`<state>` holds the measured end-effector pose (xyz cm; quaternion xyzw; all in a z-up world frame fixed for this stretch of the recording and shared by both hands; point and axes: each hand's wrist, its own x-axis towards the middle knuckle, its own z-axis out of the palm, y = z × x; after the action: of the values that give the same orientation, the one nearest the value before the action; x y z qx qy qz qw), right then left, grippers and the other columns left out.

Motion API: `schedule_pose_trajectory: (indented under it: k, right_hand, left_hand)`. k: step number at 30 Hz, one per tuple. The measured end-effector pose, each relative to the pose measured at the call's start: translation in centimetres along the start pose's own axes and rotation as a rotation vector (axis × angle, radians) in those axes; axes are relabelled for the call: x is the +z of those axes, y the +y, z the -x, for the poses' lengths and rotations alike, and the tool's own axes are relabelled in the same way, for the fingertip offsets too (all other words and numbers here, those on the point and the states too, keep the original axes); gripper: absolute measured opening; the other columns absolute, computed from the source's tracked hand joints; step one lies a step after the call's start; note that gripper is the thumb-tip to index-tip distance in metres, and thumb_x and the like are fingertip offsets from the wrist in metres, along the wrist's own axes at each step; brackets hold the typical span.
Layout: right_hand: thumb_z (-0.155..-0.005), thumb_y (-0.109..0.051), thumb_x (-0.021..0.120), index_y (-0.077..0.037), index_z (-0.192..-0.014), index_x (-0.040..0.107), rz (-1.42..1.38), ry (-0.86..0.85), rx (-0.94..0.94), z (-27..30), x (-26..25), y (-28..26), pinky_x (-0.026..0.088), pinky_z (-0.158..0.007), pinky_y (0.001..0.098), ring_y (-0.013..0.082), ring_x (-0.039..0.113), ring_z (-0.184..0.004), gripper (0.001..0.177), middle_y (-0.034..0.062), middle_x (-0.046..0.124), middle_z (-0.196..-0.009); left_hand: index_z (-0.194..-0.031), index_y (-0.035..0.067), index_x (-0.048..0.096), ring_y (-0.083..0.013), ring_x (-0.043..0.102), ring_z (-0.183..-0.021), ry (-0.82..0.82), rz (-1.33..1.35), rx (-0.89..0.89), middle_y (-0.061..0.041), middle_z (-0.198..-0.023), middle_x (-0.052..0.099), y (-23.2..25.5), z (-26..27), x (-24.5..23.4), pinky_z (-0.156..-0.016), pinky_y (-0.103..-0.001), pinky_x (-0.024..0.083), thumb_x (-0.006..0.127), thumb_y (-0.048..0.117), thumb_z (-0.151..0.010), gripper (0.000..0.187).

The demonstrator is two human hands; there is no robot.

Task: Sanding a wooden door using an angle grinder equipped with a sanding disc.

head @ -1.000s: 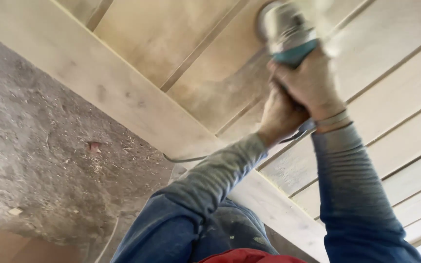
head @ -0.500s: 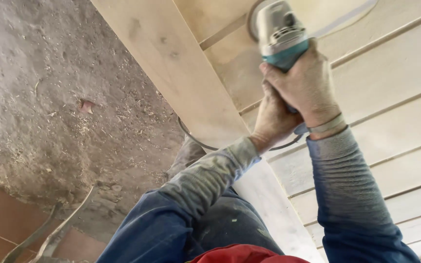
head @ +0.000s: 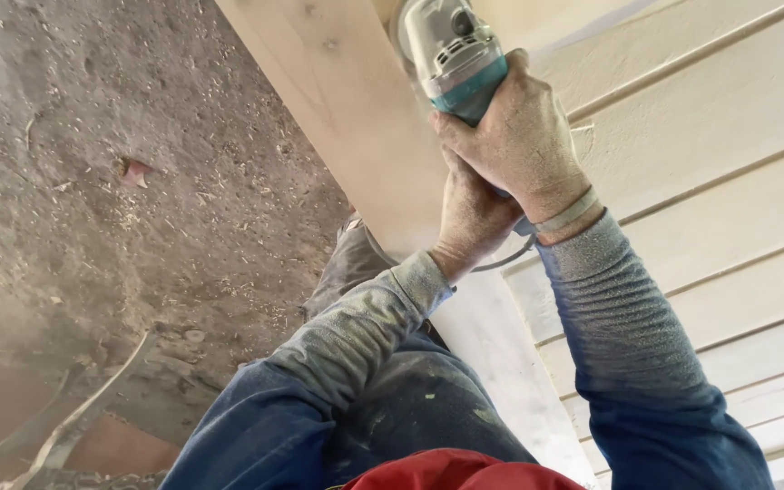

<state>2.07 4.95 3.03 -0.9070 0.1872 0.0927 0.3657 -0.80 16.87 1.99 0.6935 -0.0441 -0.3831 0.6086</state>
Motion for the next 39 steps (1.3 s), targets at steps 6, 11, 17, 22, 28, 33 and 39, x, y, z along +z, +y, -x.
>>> schedule_pose_trajectory:
  k: [6,11,17,22,28,33,39]
  right_hand:
    - [-0.091,-0.038,0.087,0.015,-0.117,0.048,0.035,-0.053,0.058,3.5,0.2,0.9,0.066,-0.069,0.0387,0.0341,0.077,-0.077,0.072,0.0263,0.070,-0.091]
    - [-0.088,-0.039,0.086,0.014,-0.119,0.047,0.015,-0.109,0.187,7.3,-0.4,0.7,0.066,-0.067,0.0390,0.0337,0.077,-0.076,0.073,0.0252,0.071,-0.091]
    - [-0.083,-0.039,0.087,0.013,-0.116,0.048,0.039,-0.112,0.282,11.0,-0.9,0.8,0.066,-0.068,0.0423,0.0368,0.077,-0.079,0.073,0.0275,0.071,-0.089]
    - [-0.082,-0.036,0.085,0.014,-0.120,0.048,0.003,-0.091,0.259,12.6,-1.9,1.5,0.065,-0.069,0.0429,0.0373,0.077,-0.080,0.073,0.0272,0.072,-0.088]
    - [-0.083,-0.040,0.086,0.012,-0.117,0.049,0.040,-0.093,0.327,12.1,-4.0,5.0,0.066,-0.069,0.0428,0.0356,0.077,-0.079,0.073,0.0268,0.072,-0.089]
    - [-0.084,-0.040,0.088,0.013,-0.118,0.049,0.050,-0.037,0.373,11.5,-6.4,9.0,0.066,-0.072,0.0438,0.0364,0.077,-0.082,0.074,0.0272,0.072,-0.092]
    - [-0.090,-0.039,0.090,0.013,-0.125,0.051,-0.019,0.127,0.313,10.8,-9.2,14.3,0.066,-0.077,0.0438,0.0365,0.077,-0.090,0.075,0.0273,0.072,-0.104]
  left_hand:
    - [-0.145,-0.010,0.024,-0.0377,0.065,-0.114,-0.003,-0.110,0.111,-0.027,-0.131,0.055,-2.9,2.8,2.2,-0.102,-0.047,0.056,0.085,0.032,-0.083,0.097]
    - [-0.142,-0.005,0.045,-0.0372,0.065,-0.120,-0.067,-0.085,0.080,-0.023,-0.131,0.060,-4.3,6.3,3.9,-0.106,-0.049,0.054,0.081,0.029,-0.087,0.074]
    - [-0.133,-0.005,0.052,-0.0395,0.060,-0.118,-0.109,-0.248,0.173,-0.026,-0.127,0.058,-6.7,9.7,6.6,-0.103,-0.052,0.049,0.082,0.023,-0.086,0.062]
    - [-0.131,-0.002,0.055,-0.0338,0.063,-0.118,-0.130,-0.183,0.137,-0.022,-0.127,0.061,-6.4,10.5,8.2,-0.103,-0.049,0.053,0.079,0.025,-0.088,0.057]
    - [-0.133,-0.002,0.054,-0.0273,0.064,-0.115,-0.274,-0.275,0.031,-0.018,-0.126,0.062,-6.8,8.0,11.3,-0.100,-0.044,0.057,0.075,0.031,-0.093,0.056]
    - [-0.136,-0.002,0.050,-0.0302,0.060,-0.120,-0.254,-0.267,0.229,-0.020,-0.129,0.060,-4.9,4.9,14.1,-0.108,-0.045,0.054,0.080,0.030,-0.090,0.063]
    - [-0.142,-0.013,0.023,-0.0338,0.061,-0.113,-0.338,-0.092,0.115,-0.026,-0.126,0.054,-3.4,1.2,18.0,-0.097,-0.044,0.058,0.082,0.035,-0.082,0.097]
